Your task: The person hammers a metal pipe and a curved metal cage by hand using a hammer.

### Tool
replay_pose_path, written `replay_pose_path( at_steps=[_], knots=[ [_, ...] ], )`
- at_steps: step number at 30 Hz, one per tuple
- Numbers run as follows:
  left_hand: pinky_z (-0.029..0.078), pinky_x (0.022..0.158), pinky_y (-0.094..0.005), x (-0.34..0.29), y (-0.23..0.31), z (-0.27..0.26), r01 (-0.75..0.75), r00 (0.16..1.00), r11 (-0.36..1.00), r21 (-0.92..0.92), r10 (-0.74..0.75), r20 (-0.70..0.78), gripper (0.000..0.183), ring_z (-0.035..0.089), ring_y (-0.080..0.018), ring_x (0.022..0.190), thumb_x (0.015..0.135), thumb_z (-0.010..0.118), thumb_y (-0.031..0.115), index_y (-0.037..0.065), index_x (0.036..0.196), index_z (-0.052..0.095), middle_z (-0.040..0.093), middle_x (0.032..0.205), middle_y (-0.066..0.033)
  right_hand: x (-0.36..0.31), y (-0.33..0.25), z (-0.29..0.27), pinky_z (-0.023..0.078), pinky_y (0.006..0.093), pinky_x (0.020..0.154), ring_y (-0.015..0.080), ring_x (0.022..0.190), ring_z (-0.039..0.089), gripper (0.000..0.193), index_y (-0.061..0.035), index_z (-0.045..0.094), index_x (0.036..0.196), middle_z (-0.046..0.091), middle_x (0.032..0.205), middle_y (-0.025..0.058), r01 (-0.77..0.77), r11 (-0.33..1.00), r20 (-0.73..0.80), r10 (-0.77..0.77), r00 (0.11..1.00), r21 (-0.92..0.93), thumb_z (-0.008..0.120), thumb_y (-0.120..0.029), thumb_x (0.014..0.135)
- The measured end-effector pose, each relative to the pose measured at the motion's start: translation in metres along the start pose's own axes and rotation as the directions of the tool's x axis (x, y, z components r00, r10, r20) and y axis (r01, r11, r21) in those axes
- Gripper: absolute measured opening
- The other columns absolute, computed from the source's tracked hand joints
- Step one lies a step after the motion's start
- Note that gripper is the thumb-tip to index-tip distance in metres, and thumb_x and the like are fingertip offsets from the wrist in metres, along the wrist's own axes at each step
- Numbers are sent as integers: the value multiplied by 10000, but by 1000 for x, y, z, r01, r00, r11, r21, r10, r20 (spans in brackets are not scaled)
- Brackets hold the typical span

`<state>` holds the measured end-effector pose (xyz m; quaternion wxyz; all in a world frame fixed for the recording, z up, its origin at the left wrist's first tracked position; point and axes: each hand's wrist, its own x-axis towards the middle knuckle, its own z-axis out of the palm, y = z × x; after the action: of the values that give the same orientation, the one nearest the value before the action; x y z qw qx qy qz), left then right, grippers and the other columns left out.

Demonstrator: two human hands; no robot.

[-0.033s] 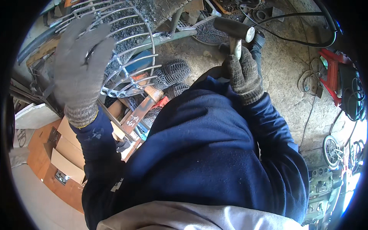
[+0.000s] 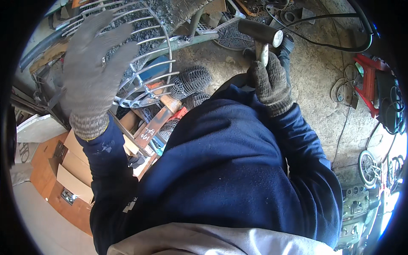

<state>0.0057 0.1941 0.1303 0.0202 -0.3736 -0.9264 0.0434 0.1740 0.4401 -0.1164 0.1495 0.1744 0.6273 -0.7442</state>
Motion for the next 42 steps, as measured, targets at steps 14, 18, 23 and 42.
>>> replay_pose_path(
  at_steps=[14, 18, 23, 42],
  knots=[
    [513, 860, -507, 55, 42, 27, -365, 805, 746, 558, -48, 591, 172, 675, -311, 944, 820, 752, 266, 116, 903, 766, 719, 1019, -132, 48, -197, -3, 577, 316, 631, 220, 703, 705, 528, 23, 533, 1354, 703, 968, 165, 564, 477, 223, -596, 771, -674, 679, -302, 965],
    [515, 826, -502, 60, 42, 33, -321, 803, 789, 523, -66, 592, 170, 677, -298, 897, 806, 757, 268, 112, 873, 759, 717, 996, -132, 71, -220, 3, 570, 336, 633, 237, 712, 697, 469, 13, 558, 1319, 700, 955, 160, 586, 164, 336, -684, 648, -794, 655, -273, 960],
    [502, 714, -476, 43, 8, 59, -215, 977, 951, 221, 208, 53, 218, 657, -286, 803, 795, 748, 304, 93, 757, 711, 690, 842, -75, 91, -230, 11, 561, 361, 635, 259, 723, 686, 402, 1, 590, 1276, 696, 939, 153, 476, -118, 427, -661, 617, -871, 623, -236, 953],
    [533, 968, -385, -104, 1, 17, 416, 791, 824, -385, -537, -294, 283, 657, -277, 1110, 841, 821, 146, 46, 1098, 755, 695, 1149, -130, 103, -215, 57, 539, 415, 640, 305, 750, 666, 236, -25, 650, 1087, 673, 859, 137, 583, -287, 576, -713, 400, -760, 560, -165, 921]
  ],
)
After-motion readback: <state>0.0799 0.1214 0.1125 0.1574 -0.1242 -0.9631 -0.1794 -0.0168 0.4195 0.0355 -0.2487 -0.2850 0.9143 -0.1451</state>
